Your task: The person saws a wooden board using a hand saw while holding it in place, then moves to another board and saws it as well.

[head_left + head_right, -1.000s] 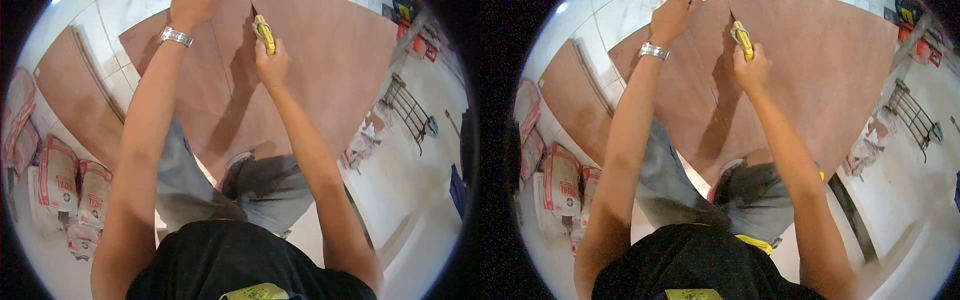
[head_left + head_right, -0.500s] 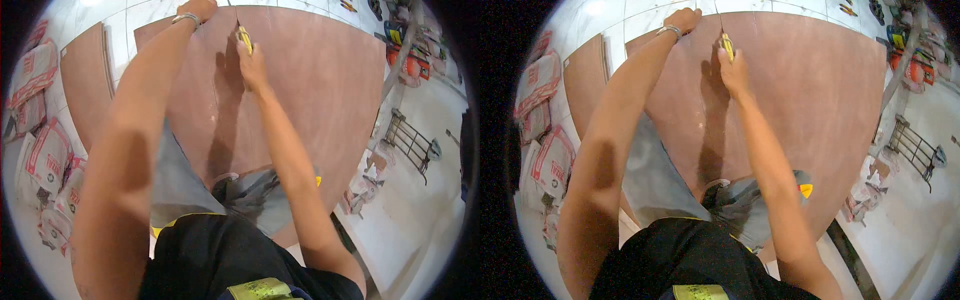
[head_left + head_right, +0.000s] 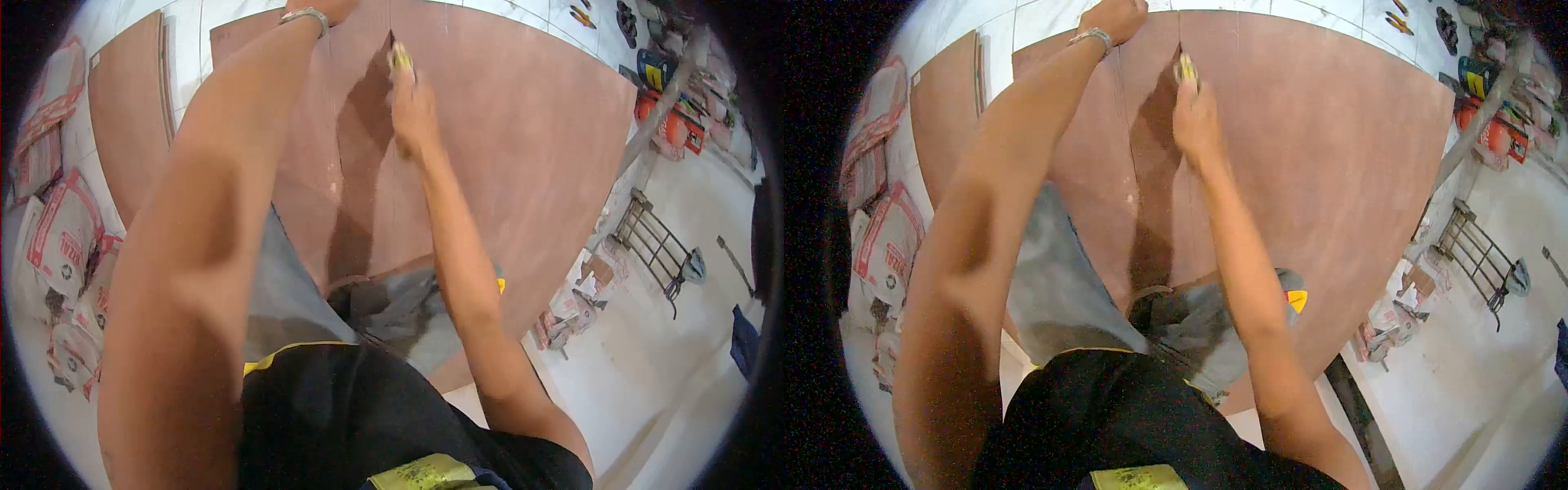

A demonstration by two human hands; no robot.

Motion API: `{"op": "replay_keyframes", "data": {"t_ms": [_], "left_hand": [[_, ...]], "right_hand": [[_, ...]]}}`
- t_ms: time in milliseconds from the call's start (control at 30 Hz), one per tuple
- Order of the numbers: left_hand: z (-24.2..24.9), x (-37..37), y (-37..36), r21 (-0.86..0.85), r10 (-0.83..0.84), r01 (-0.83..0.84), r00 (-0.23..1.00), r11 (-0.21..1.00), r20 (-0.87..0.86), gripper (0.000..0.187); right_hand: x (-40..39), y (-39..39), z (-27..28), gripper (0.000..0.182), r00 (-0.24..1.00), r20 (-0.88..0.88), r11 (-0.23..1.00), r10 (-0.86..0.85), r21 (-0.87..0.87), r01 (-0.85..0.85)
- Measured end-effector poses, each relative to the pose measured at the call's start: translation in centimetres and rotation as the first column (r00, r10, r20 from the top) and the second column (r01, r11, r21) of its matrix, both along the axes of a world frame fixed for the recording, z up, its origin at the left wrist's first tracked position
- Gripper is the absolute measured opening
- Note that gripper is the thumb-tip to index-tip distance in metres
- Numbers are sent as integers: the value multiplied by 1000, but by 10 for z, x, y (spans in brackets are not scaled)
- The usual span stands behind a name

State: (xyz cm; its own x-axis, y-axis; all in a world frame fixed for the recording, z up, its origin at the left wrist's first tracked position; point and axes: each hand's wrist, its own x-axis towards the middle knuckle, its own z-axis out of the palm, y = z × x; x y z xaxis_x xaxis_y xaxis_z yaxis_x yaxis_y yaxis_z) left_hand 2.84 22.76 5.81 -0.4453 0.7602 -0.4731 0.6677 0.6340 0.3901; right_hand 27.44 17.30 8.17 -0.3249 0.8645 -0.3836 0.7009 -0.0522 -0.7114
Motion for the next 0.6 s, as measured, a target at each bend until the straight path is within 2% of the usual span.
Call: {"op": "replay_keyframes", "data": {"t_ms": [67,167,267,367,467,533,567,600], "left_hand": [[-4,-1,0,74,27,-23,999,997,-46,50],[-17,-3,-1,114,15,-10,999,993,-50,50],[-16,-2,-1,116,48,-41,997,992,-60,50],[-21,-2,1,130,41,-33,997,991,-62,50],[-14,-2,-5,124,18,-11,998,992,-56,49],[-9,-2,-4,113,15,-10,999,994,-46,49],[-9,-2,-3,102,20,-16,999,995,-39,49],[-9,-2,-1,94,24,-20,999,995,-33,49]], "right_hand": [[-32,32,-11,48,999,54,995,4,-103,2],[-16,23,-37,48,988,-153,994,-15,-105,-1],[-15,16,-7,48,966,-218,931,-137,-360,51],[-15,24,-14,46,950,-250,909,-187,-412,70],[-3,8,5,44,996,-72,984,-60,-173,47],[38,-38,35,38,991,58,978,118,167,-126],[45,-59,84,39,995,97,998,17,-69,-10],[66,-78,109,36,985,160,993,61,-105,-45]]}}
